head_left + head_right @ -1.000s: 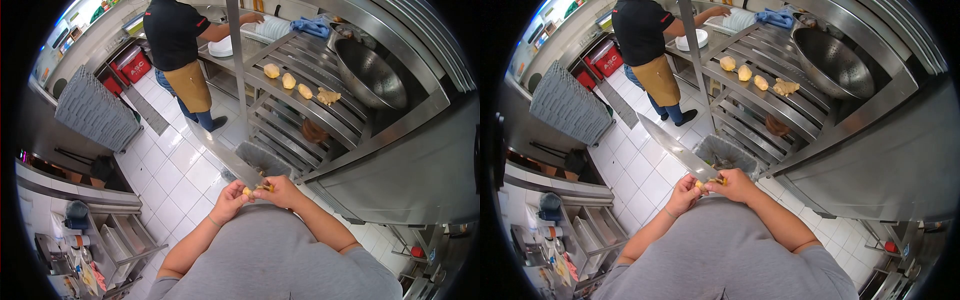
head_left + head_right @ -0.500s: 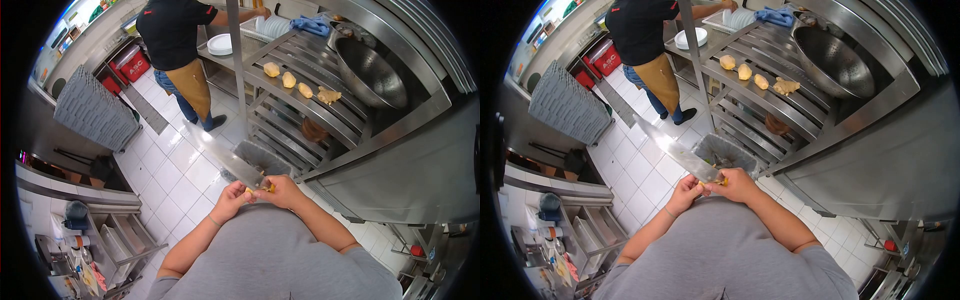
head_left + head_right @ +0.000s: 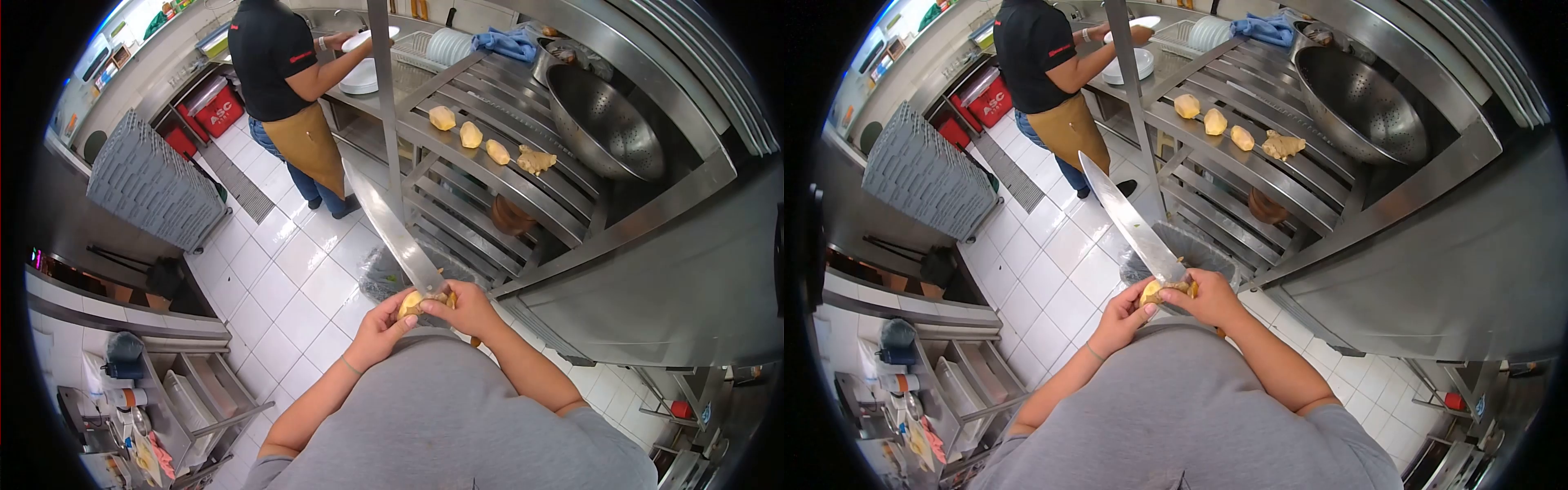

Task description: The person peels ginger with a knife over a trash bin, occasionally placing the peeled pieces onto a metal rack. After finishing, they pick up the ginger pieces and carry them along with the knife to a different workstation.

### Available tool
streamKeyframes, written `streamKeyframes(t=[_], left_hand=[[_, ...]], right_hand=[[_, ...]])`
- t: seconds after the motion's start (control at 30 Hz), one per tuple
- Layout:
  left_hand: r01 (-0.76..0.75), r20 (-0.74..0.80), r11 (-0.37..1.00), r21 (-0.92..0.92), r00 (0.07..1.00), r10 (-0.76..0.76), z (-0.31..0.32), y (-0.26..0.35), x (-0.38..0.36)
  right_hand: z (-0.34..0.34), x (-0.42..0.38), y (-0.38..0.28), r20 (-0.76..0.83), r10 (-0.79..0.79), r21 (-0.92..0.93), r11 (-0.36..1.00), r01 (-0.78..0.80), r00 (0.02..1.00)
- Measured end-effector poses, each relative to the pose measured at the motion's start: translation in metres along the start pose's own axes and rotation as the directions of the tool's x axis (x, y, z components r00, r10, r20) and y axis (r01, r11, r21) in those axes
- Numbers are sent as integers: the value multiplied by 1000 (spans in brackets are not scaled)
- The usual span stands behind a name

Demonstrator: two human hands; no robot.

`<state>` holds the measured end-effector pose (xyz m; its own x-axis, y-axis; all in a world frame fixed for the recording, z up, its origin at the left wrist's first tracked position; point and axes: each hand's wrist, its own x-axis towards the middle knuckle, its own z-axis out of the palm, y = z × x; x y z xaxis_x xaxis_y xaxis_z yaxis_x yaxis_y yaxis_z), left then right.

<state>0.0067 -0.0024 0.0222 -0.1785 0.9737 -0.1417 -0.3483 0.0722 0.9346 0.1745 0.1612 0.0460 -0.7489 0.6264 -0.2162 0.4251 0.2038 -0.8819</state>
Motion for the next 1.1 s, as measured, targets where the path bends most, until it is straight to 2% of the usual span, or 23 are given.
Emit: streamKeyframes(t=[0.07, 0.13, 0.3, 0.47, 0.53, 0.63, 0.73, 0.8, 0.83, 0.9, 1.0, 1.1], left_hand=[[0, -9, 1000, 16, 1000, 0, -2, 3, -3], [2, -15, 999, 32, 1000, -1, -4, 5, -4], [-52, 12, 999, -1, 999, 52, -7, 4, -3], [4, 15, 999, -35, 1000, -3, -8, -3, -4], [6, 13, 999, -50, 1000, -6, -10, -7, -3], [-6, 31, 1000, 12, 999, 6, -13, -13, -1], [-52, -35, 994, 96, 998, 56, -9, -14, 2], [-220, -111, 889, 402, 952, 286, -4, -8, 5], [-219, -111, 889, 403, 952, 285, -2, -3, 5], [-213, -112, 816, 538, 941, 319, 1, 7, 4], [-234, -105, 760, 607, 924, 368, 0, 4, 4], [-213, -98, 748, 628, 932, 348, 0, 7, 4]], right_hand=[[0, -2, -3, -3, -1, -40, 999, 1, 1000], [1, -4, -4, -57, -50, 1, 999, 50, 997], [-1, -4, -7, -49, -10, -55, 998, 7, 999], [0, -4, -4, -56, -69, -49, 997, 66, 996], [-2, -4, -6, -12, -50, -125, 991, 48, 999], [2, -1, 1, 57, 4, -84, 996, 1, 998], [2, -4, -7, 5, -35, -55, 998, 35, 999], [8, -2, -4, -58, -65, -83, 995, 60, 996], [10, -2, -2, -118, -98, -114, 990, 85, 988], [9, -1, -3, -116, -96, -159, 984, 77, 989], [5, -1, -5, -98, -111, -235, 968, 86, 989], [3, -1, -6, -77, -133, -289, 951, 105, 988]])
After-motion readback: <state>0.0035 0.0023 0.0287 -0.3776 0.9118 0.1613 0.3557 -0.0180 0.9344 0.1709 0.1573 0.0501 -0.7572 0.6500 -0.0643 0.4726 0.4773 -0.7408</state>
